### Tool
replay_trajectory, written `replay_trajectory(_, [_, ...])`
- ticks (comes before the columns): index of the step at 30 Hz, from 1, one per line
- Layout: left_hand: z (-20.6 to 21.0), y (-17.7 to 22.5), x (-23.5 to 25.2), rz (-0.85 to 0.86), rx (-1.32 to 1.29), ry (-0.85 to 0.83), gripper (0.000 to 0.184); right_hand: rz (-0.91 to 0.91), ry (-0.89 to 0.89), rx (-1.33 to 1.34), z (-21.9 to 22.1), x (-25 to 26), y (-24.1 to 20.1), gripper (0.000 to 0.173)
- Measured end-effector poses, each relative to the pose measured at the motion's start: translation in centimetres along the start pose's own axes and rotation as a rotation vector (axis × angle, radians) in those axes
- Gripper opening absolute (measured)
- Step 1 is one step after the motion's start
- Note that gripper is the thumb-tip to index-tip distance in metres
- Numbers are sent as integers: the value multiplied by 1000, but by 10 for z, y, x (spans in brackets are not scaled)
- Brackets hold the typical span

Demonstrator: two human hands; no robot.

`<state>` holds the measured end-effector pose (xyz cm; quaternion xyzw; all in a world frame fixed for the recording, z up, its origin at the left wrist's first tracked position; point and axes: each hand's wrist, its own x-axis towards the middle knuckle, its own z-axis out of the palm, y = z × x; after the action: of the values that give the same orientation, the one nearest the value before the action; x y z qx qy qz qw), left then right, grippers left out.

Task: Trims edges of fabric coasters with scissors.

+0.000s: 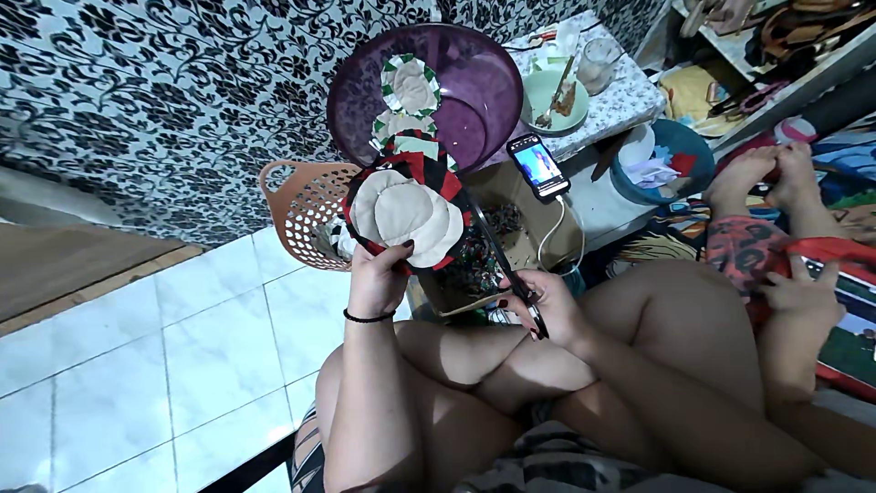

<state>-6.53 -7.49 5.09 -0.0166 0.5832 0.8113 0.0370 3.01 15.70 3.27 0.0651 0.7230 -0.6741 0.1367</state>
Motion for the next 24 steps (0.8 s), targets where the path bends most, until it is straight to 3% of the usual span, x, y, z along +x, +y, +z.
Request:
replay_trajectory(4, [-3, 2, 1, -8, 3, 7, 38, 17, -12, 6, 0, 0, 0, 34])
replay_trajectory(11, [-6, 4, 0, -38, 36, -18, 41, -20, -105, -17, -2, 3, 8, 58])
replay_trajectory(24, [-9, 8, -3, -85, 102, -100, 42, 12, -70, 22, -3, 3, 4, 50])
